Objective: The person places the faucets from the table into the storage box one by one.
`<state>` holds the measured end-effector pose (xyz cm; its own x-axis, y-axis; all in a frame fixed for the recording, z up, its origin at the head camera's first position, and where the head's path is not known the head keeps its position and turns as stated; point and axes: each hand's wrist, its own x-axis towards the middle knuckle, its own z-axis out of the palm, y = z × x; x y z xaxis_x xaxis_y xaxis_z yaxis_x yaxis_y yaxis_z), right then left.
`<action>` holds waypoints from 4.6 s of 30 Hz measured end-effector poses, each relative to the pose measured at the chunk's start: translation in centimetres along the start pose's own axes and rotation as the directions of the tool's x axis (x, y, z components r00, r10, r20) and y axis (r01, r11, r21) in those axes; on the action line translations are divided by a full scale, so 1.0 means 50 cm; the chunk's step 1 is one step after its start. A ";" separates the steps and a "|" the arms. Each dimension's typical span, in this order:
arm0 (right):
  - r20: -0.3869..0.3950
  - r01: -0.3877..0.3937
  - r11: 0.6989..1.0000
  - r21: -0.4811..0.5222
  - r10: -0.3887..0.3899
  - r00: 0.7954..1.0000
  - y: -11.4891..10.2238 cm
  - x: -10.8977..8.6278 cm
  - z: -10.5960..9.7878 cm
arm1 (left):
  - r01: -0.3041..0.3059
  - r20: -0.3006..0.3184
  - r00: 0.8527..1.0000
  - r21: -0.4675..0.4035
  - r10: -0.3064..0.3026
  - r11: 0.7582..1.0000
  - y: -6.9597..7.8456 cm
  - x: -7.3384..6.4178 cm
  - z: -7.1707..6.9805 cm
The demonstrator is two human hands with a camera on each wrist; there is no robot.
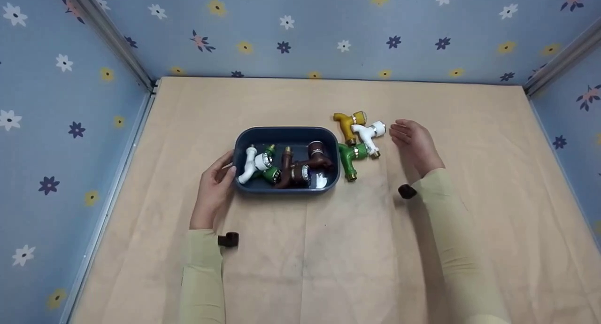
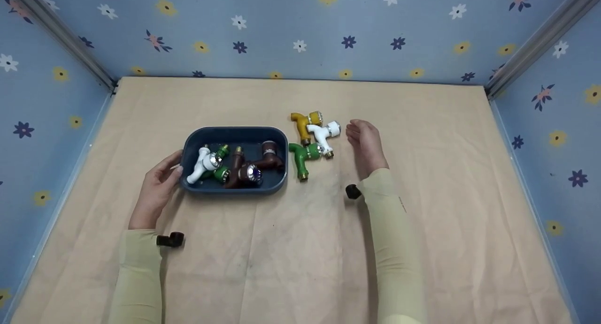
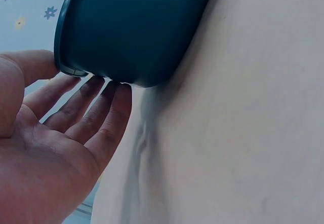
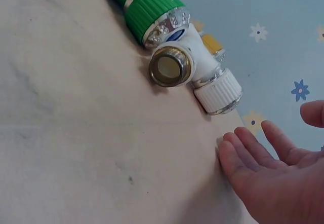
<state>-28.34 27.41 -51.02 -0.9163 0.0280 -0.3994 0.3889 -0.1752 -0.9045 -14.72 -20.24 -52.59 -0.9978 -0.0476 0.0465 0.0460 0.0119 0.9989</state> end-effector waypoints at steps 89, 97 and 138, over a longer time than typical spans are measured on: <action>0.144 0.020 0.995 -0.099 -0.005 0.990 0.027 -0.016 -0.004 | -0.004 -0.006 1.000 -0.004 0.004 1.000 -0.014 0.005 -0.005; 0.123 0.009 0.999 -0.039 -0.004 0.992 0.030 -0.041 -0.016 | 0.026 0.017 1.000 0.003 -0.026 1.000 0.031 -0.006 0.003; 0.148 0.079 0.992 0.101 -0.094 0.984 -0.011 -0.156 -0.015 | 0.012 0.013 1.000 -0.038 -0.011 0.999 0.015 -0.004 0.001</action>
<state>-21.34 28.05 -47.49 -0.9527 -0.1021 -0.2862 0.3034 -0.2704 -0.9137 -14.47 -20.15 -51.85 -0.9988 -0.0349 0.0350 0.0359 -0.0269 0.9990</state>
